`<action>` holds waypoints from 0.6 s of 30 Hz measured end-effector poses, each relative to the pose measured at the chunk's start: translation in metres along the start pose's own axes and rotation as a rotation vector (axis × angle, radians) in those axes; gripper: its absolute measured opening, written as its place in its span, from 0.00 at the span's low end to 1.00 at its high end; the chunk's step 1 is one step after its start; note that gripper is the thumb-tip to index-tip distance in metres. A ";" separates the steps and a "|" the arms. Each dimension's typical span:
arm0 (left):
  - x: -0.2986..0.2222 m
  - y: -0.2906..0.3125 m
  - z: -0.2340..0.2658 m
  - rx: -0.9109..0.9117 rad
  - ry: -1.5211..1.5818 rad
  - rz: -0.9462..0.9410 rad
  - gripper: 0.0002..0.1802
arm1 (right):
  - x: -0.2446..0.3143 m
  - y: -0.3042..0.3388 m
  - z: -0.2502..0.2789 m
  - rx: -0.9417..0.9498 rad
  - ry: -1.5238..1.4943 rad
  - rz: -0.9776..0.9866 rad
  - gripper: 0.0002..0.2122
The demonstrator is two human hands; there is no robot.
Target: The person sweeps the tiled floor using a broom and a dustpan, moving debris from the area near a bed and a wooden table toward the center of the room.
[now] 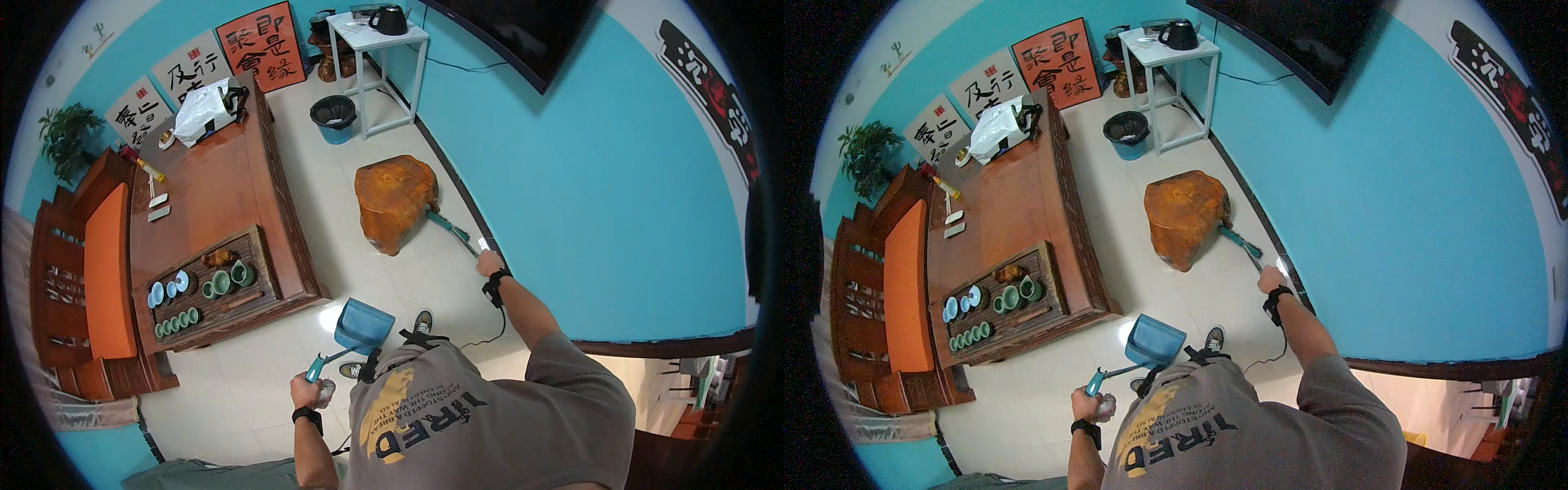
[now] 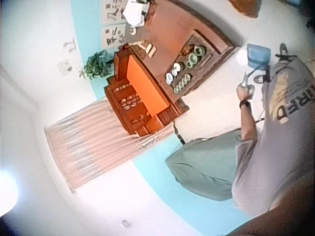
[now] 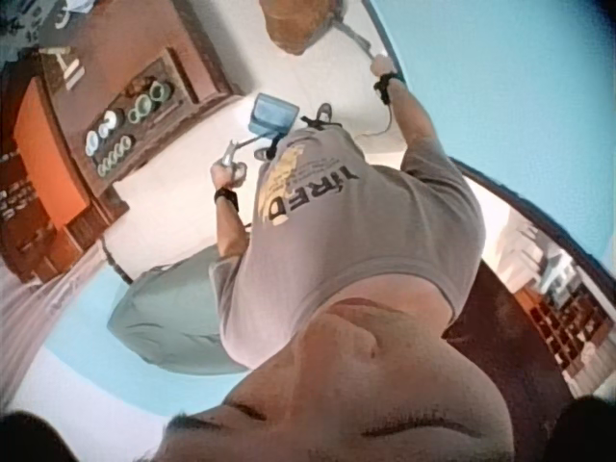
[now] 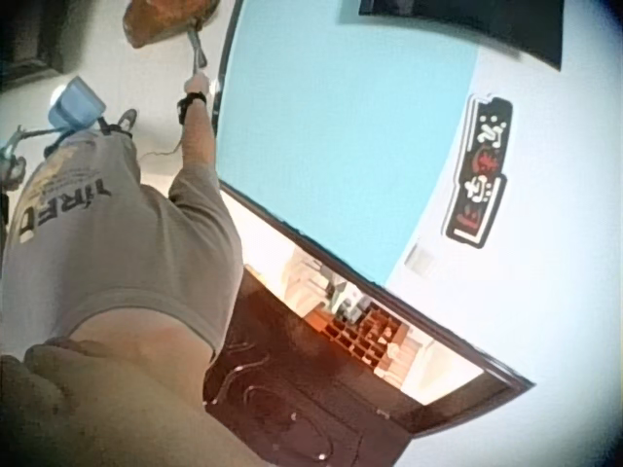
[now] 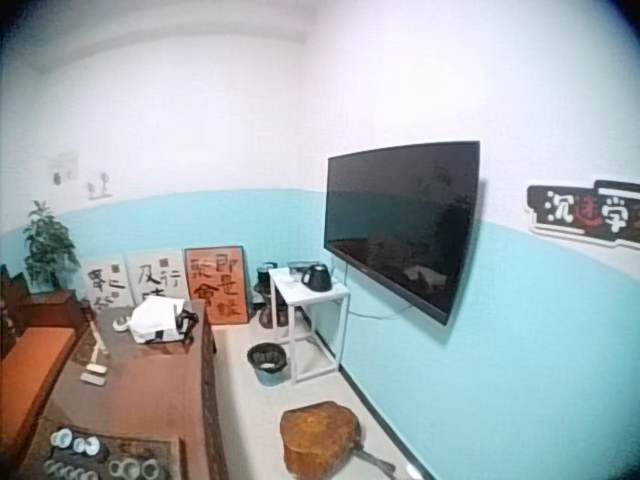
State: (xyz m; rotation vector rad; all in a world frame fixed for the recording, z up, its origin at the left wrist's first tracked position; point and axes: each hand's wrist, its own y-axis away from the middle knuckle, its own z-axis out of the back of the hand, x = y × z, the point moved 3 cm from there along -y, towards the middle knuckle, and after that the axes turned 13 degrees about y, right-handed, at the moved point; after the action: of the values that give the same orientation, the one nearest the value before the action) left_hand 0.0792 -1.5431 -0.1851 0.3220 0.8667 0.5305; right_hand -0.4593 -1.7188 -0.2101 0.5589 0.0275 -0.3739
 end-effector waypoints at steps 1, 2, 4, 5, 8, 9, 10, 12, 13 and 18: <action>-0.002 -0.002 -0.001 -0.008 0.009 -0.001 0.10 | 0.006 -0.013 -0.007 0.042 -0.001 -0.005 0.06; -0.008 -0.003 -0.003 0.033 -0.022 0.014 0.12 | 0.000 -0.037 -0.036 0.074 0.060 0.110 0.07; -0.009 0.001 -0.006 0.052 -0.046 0.053 0.13 | 0.015 -0.037 -0.058 -0.028 -0.014 0.192 0.10; -0.008 0.004 -0.004 0.037 -0.049 0.067 0.14 | 0.029 -0.032 -0.062 0.189 0.121 0.234 0.07; 0.007 0.008 -0.012 0.021 -0.023 0.089 0.14 | 0.043 -0.013 -0.069 0.127 0.055 0.204 0.09; 0.013 0.010 -0.016 0.024 0.002 0.089 0.14 | 0.037 -0.009 -0.072 0.154 0.008 0.178 0.09; 0.012 0.022 -0.019 0.032 0.002 0.102 0.14 | 0.033 0.013 -0.066 0.181 -0.021 0.172 0.09; 0.013 0.024 -0.023 0.060 0.024 0.089 0.14 | 0.023 0.023 -0.055 0.268 -0.120 0.242 0.10; 0.023 0.028 -0.024 0.076 0.023 0.085 0.14 | 0.012 0.037 -0.064 0.189 -0.017 0.294 0.08; 0.004 0.027 -0.024 0.096 -0.012 0.044 0.13 | -0.011 0.092 -0.089 0.069 -0.058 0.491 0.09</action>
State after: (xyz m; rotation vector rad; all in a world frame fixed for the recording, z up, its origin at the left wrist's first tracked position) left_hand 0.0537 -1.5170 -0.1895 0.4319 0.8764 0.5284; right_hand -0.4302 -1.5969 -0.2369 0.6015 -0.1769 0.0881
